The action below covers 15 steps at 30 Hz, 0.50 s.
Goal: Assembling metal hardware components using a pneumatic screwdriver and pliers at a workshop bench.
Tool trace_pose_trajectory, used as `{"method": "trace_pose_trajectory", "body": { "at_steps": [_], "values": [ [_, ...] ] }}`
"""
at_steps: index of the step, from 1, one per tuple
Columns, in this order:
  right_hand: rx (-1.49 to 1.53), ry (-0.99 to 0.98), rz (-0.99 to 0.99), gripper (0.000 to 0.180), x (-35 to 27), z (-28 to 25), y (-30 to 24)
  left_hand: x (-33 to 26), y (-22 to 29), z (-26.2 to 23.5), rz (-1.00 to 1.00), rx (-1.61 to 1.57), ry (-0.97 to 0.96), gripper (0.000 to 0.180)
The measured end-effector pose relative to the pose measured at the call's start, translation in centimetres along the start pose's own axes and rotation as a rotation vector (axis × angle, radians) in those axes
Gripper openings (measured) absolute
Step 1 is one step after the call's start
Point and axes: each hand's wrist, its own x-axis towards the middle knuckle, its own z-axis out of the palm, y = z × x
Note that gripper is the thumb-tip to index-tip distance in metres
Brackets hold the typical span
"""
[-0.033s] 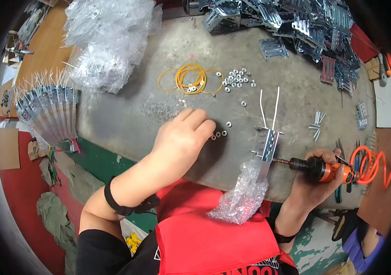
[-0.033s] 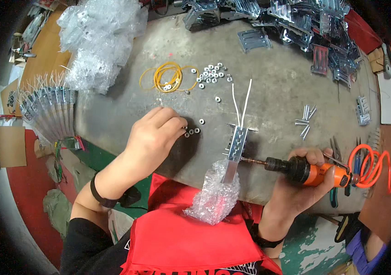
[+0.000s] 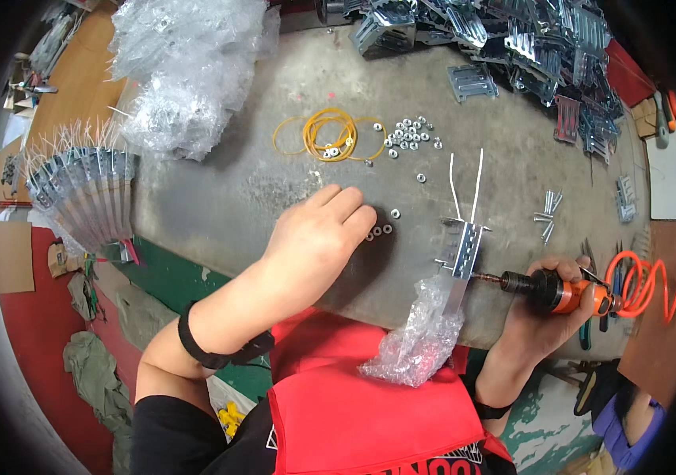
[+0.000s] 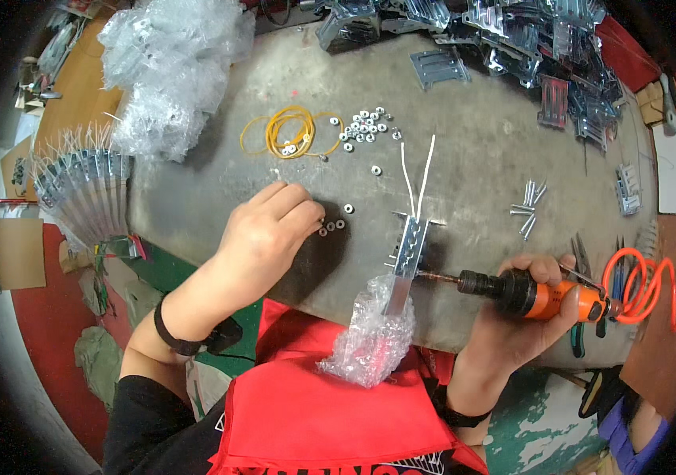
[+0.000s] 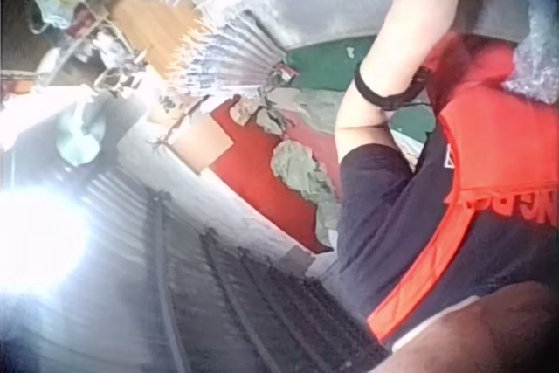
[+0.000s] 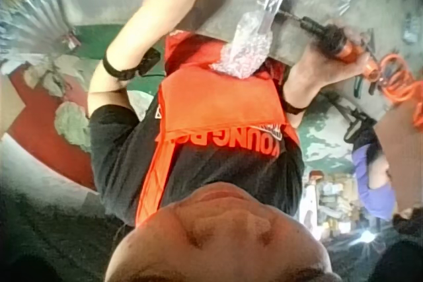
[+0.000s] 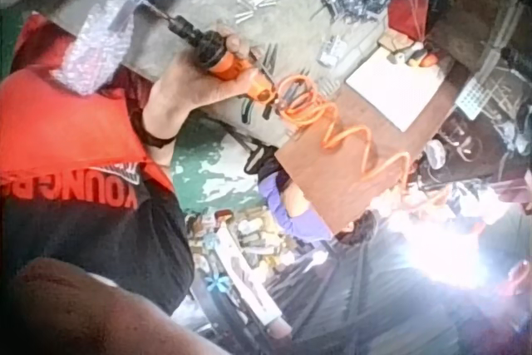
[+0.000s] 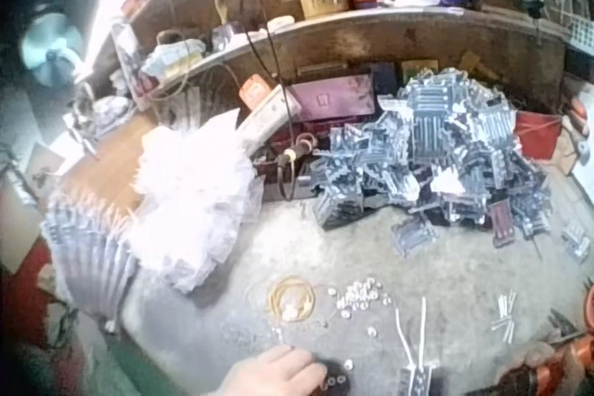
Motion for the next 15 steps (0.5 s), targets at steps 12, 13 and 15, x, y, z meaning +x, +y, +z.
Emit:
{"method": "trace_pose_trajectory", "body": {
  "at_steps": [12, 13, 15],
  "values": [
    [-0.009, -0.089, 0.027, 0.030, 0.1, -0.3, 0.0, 0.6, 4.6, 1.7, -0.274, -1.146, 0.042, 0.008],
    [0.016, -0.094, 0.048, 0.029, 0.0, -0.3, 0.1, 0.5, 4.9, 2.0, -0.377, -1.345, 0.060, 0.006],
    [0.006, -0.100, 0.033, 0.029, 0.1, -0.5, -0.1, 0.7, 5.0, 2.1, -0.391, -1.373, 0.038, 0.006]
  ]
}}
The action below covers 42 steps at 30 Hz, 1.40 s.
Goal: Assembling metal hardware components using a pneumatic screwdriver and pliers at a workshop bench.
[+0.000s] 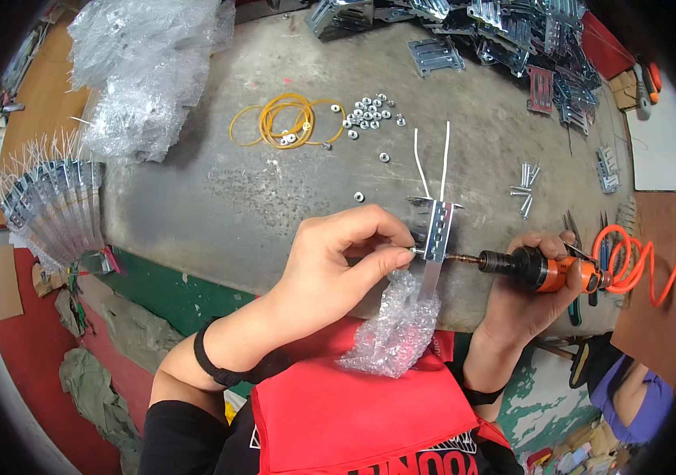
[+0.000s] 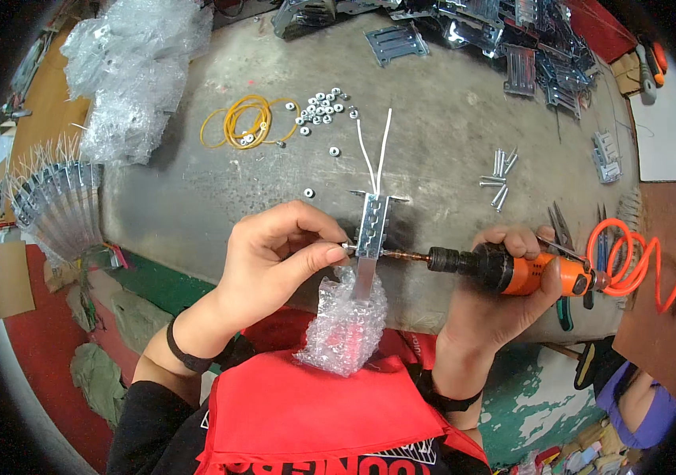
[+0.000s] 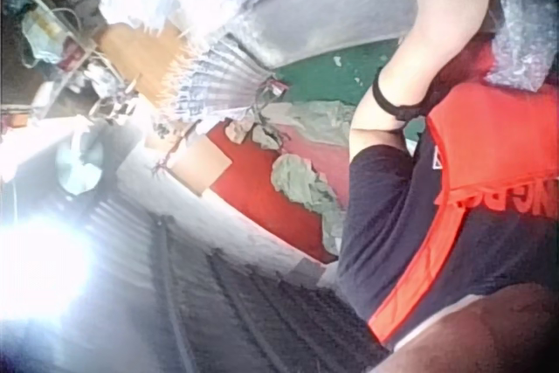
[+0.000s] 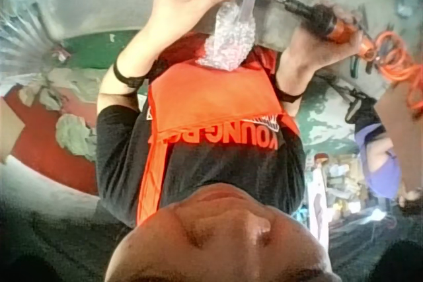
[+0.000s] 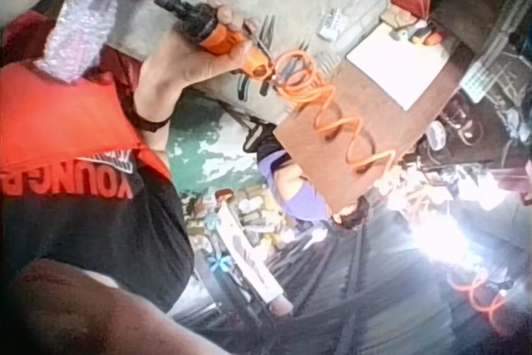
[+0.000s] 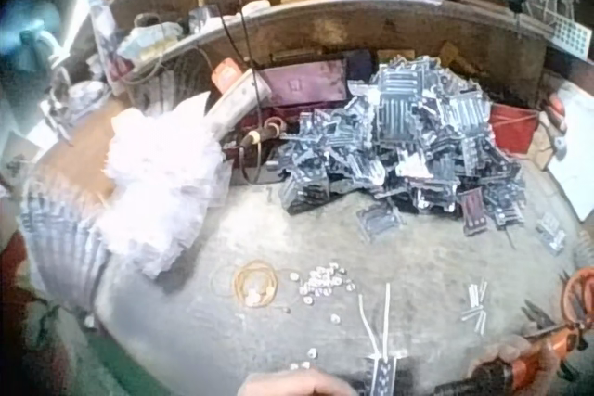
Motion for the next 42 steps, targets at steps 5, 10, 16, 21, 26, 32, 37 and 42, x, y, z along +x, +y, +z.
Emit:
{"method": "trace_pose_trajectory", "body": {
  "at_steps": [5, 10, 16, 21, 26, 32, 37, 42],
  "values": [
    [-0.035, 0.020, -0.032, 0.029, -0.1, 0.1, 0.0, 0.1, 0.4, 0.0, -0.019, 0.005, -0.046, 0.014],
    [0.154, 0.068, 0.021, 0.032, -0.1, 0.4, 0.0, 0.3, 0.4, 0.0, 0.074, 0.168, -0.049, 0.011],
    [0.172, 0.121, -0.041, 0.030, 0.0, 0.9, 0.6, 0.5, 0.0, 0.3, 0.102, 0.184, -0.015, 0.011],
    [0.064, 0.092, -0.054, 0.029, 0.0, 1.0, 0.8, 0.6, -0.3, 1.0, 0.174, 0.206, 0.014, 0.009],
    [0.141, 0.035, -0.038, 0.026, 0.2, 0.7, 0.9, 1.1, -0.2, 1.1, 0.336, 0.330, -0.003, 0.009],
    [0.216, 0.010, -0.015, 0.024, 0.2, 1.0, 1.0, 1.2, -0.2, 1.3, 0.385, 0.382, -0.003, 0.010],
    [0.205, 0.010, -0.027, 0.024, 0.2, 0.9, 1.1, 1.3, -0.1, 1.2, 0.395, 0.417, -0.030, 0.010],
    [0.172, -0.004, -0.018, 0.026, 0.1, 1.1, 1.1, 1.2, -0.3, 1.1, 0.422, 0.431, -0.025, 0.010]
  ]
}}
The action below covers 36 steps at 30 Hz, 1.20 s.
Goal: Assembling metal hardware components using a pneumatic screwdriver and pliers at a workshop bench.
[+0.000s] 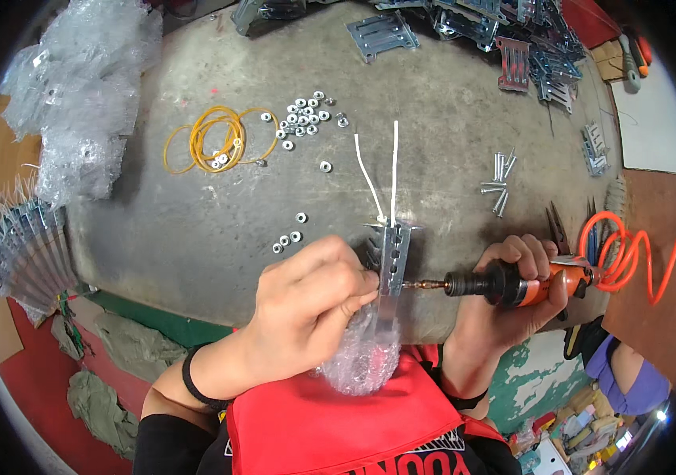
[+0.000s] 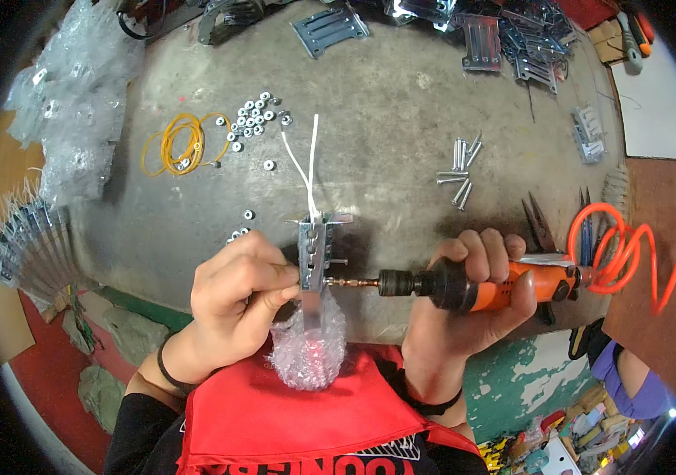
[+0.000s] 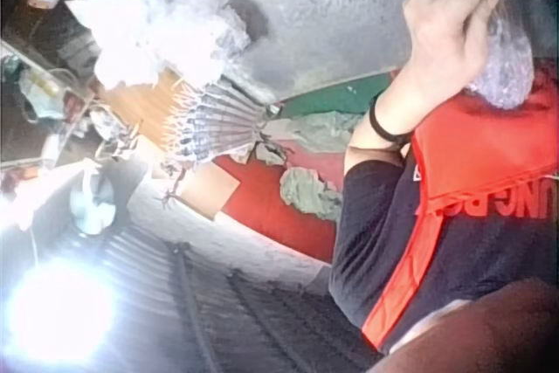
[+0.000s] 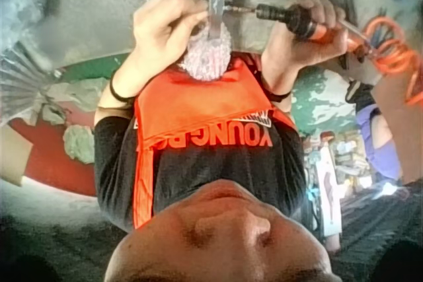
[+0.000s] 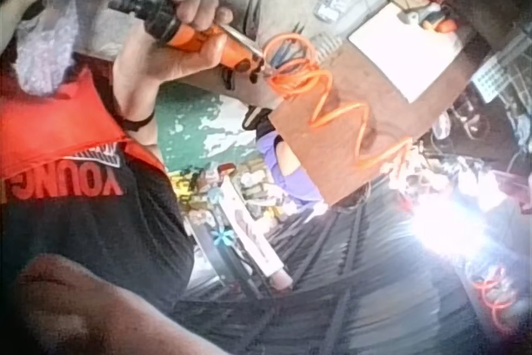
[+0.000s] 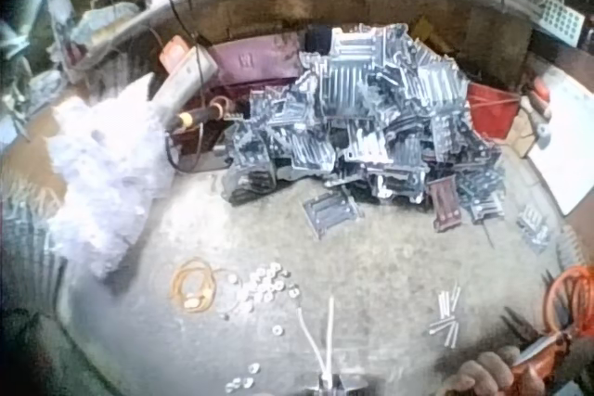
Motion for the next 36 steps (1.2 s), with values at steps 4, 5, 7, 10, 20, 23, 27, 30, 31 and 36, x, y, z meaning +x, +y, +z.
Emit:
{"method": "trace_pose_trajectory", "body": {
  "at_steps": [4, 5, 7, 10, 20, 23, 27, 30, 31, 36],
  "values": [
    [-0.041, 0.066, 0.007, 0.031, 0.1, 0.0, -0.3, 0.0, 0.5, 0.1, -0.053, -0.021, 0.032, 0.010],
    [-0.134, 0.085, -0.019, 0.034, 0.1, 0.0, -0.4, -0.4, -0.1, -0.1, -0.044, -0.017, -0.010, 0.017],
    [-0.170, 0.125, -0.039, 0.033, 0.0, 0.2, -0.2, -1.1, 0.7, 0.3, -0.212, -0.147, 0.006, 0.024],
    [-0.219, 0.165, -0.065, 0.033, -0.2, 1.0, -0.6, -1.7, 0.6, 0.1, -0.346, -0.200, -0.064, 0.047],
    [-0.586, 0.236, -0.239, 0.028, -1.1, 0.6, -2.2, -2.1, 0.2, 0.1, -0.528, -0.370, -0.059, 0.052],
    [-0.588, 0.242, -0.244, 0.029, -1.2, 0.6, -1.9, -2.0, 0.4, -0.1, -0.506, -0.351, -0.075, 0.052],
    [-0.598, 0.218, -0.224, 0.029, -1.0, 0.4, -1.7, -2.0, 0.5, -0.1, -0.542, -0.362, -0.079, 0.052],
    [-0.623, 0.214, -0.220, 0.028, -0.9, 0.5, -1.6, -2.0, 0.6, -0.1, -0.537, -0.334, -0.082, 0.052],
    [-0.622, 0.215, -0.218, 0.028, -1.0, 0.6, -1.7, -2.0, 0.7, 0.0, -0.533, -0.328, -0.081, 0.052],
    [-0.595, 0.236, -0.194, 0.026, -0.8, 0.9, -0.8, -2.0, 0.8, -0.2, -0.536, -0.330, -0.072, 0.052]
  ]
}}
